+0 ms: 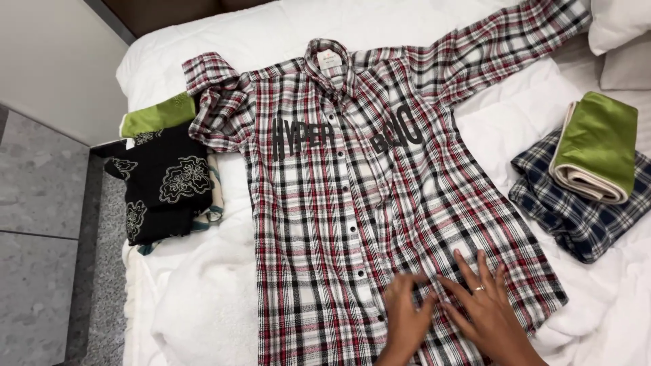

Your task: The person lays a plaid shirt flat on a bed and buttons it from the collar down to the bottom. They then unbutton the shirt and repeat the buttoning process.

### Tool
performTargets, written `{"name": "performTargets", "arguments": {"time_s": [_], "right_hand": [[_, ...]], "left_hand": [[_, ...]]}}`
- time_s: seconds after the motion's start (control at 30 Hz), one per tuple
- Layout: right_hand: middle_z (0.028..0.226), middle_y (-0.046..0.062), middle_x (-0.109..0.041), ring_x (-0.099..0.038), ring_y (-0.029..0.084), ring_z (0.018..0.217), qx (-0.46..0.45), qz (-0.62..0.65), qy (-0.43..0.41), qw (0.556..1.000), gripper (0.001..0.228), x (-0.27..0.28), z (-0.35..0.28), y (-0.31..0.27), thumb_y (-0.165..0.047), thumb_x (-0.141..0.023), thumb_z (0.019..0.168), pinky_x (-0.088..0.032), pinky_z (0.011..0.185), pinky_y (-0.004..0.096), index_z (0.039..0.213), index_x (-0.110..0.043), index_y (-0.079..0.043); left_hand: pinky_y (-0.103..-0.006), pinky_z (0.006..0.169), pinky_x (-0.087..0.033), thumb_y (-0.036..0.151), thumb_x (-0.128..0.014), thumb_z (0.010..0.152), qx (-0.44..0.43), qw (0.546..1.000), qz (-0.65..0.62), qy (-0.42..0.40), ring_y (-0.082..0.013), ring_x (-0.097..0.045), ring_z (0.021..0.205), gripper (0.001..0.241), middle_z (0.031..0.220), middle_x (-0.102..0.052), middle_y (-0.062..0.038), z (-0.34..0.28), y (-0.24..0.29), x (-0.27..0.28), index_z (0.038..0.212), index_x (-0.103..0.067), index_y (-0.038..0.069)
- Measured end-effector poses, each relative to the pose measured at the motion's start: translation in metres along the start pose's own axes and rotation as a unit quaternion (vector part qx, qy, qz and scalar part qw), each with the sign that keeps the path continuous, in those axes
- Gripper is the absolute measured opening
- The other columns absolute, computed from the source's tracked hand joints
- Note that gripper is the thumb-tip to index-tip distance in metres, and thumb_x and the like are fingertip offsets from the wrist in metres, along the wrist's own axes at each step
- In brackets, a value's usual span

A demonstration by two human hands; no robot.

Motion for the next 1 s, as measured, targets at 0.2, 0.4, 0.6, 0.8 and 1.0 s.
{"name": "performTargets", "arguments": {"time_s": [0.2, 0.4, 0.6, 0.8, 1.0], "right_hand": [[0.162, 0.012, -0.027, -0.011, 0.046, 0.151, 0.016, -0.013, -0.017, 1.0, 0.056, -0.003, 0.056, -0.015, -0.042, -0.062, 0.087, -0.001, 0.114, 0.074, 0.139, -0.057, -0.022], [0.166, 0.005, -0.026, -0.011, 0.037, 0.155, -0.035, -0.13, -0.161, 0.978, 0.059, -0.026, 0.07, -0.019, -0.048, -0.058, 0.091, 0.002, 0.113, 0.08, 0.146, -0.052, -0.028], [0.16, 0.016, -0.03, -0.019, 0.042, 0.146, 0.121, -0.092, 0.024, 0.988, 0.065, -0.07, 0.024, -0.014, -0.06, -0.056, 0.082, -0.004, 0.106, 0.086, 0.136, -0.054, -0.024], [0.159, 0.015, -0.031, -0.024, 0.037, 0.148, 0.219, -0.079, 0.088, 0.969, 0.048, -0.149, -0.034, -0.008, -0.057, -0.045, 0.097, -0.009, 0.108, 0.081, 0.132, -0.058, -0.027], [0.155, 0.018, -0.036, -0.032, 0.034, 0.144, 0.182, -0.103, 0.102, 0.973, 0.045, -0.205, -0.058, 0.025, -0.049, -0.041, 0.104, -0.013, 0.111, 0.077, 0.133, -0.059, -0.019]], "left_hand": [[-0.0556, 0.106, -0.042, 0.023, -0.08, 0.087, -0.026, 0.984, 0.016, 0.178, -0.0367, -0.041, 0.135, 0.074, 0.147, -0.041, -0.02, 0.091, 0.022, 0.058, 0.145, -0.038, 0.004], [-0.049, 0.092, -0.054, 0.035, -0.081, 0.091, 0.021, 0.982, 0.107, 0.153, -0.033, -0.061, 0.108, 0.063, 0.135, -0.05, -0.018, 0.185, 0.02, 0.074, 0.139, -0.05, 0.009], [-0.0516, 0.089, -0.056, 0.022, -0.061, 0.104, 0.038, 0.993, -0.029, 0.107, -0.0328, -0.066, 0.101, 0.029, 0.124, -0.07, -0.021, 0.232, 0.0, 0.096, 0.129, -0.063, 0.008], [-0.0543, 0.124, -0.009, 0.006, -0.063, 0.094, 0.114, 0.886, -0.445, 0.065, -0.0294, -0.032, 0.151, 0.063, 0.16, -0.042, -0.022, 0.242, 0.006, 0.12, 0.152, -0.04, 0.018], [-0.0474, 0.128, -0.016, -0.007, -0.063, 0.09, 0.095, 0.813, -0.566, 0.1, -0.0289, -0.04, 0.147, 0.086, 0.162, -0.029, -0.021, 0.283, 0.02, 0.106, 0.162, -0.025, 0.023]]}}
Point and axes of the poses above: each hand's wrist, its own z-axis towards the middle knuckle, its own x-axis out of the back of the hand, y = z × x, the point moved 5 cm from there along z, towards the middle knuckle
